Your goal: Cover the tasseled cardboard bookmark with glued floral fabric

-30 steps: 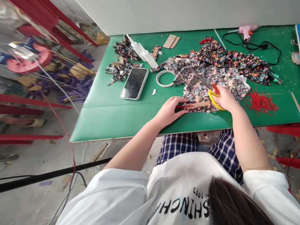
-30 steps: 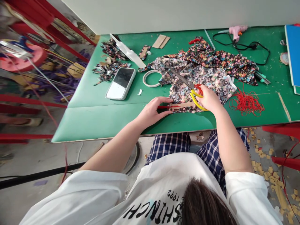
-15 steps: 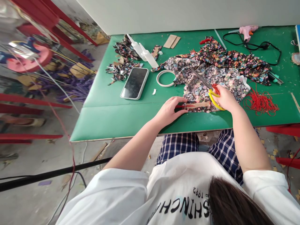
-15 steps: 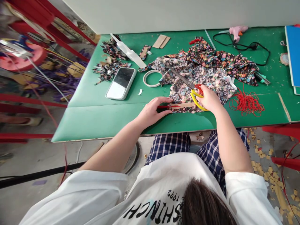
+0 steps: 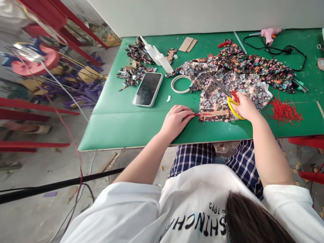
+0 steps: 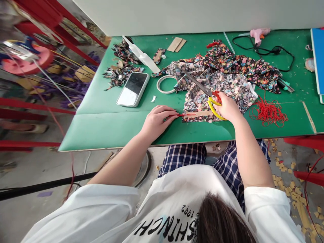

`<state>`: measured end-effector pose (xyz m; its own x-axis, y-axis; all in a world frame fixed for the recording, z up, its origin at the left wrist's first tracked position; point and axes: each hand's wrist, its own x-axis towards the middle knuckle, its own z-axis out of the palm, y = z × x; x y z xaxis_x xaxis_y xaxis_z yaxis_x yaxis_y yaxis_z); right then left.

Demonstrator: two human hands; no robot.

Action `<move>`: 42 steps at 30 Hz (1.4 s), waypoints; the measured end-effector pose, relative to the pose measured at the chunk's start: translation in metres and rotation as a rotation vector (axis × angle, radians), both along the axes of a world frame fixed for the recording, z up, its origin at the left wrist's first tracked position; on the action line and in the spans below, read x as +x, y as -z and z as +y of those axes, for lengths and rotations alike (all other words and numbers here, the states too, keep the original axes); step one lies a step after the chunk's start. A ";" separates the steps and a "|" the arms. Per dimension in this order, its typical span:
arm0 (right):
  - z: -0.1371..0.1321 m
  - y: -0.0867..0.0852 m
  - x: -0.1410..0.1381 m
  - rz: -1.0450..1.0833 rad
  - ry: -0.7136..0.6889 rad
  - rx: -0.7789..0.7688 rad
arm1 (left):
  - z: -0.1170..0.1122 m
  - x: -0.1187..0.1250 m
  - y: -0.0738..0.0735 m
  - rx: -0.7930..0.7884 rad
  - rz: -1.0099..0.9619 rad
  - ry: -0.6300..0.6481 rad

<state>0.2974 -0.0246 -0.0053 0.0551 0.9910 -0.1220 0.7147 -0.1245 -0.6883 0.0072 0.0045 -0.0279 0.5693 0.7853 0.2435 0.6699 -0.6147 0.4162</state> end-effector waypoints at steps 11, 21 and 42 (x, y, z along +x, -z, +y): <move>0.000 0.000 0.000 0.013 0.009 0.007 | -0.003 -0.001 -0.003 0.044 0.014 -0.013; -0.001 -0.003 -0.001 0.008 0.005 -0.001 | 0.000 -0.004 0.001 0.092 0.006 0.003; -0.006 0.000 0.006 0.028 -0.125 -0.054 | 0.003 0.072 -0.012 0.027 0.012 0.455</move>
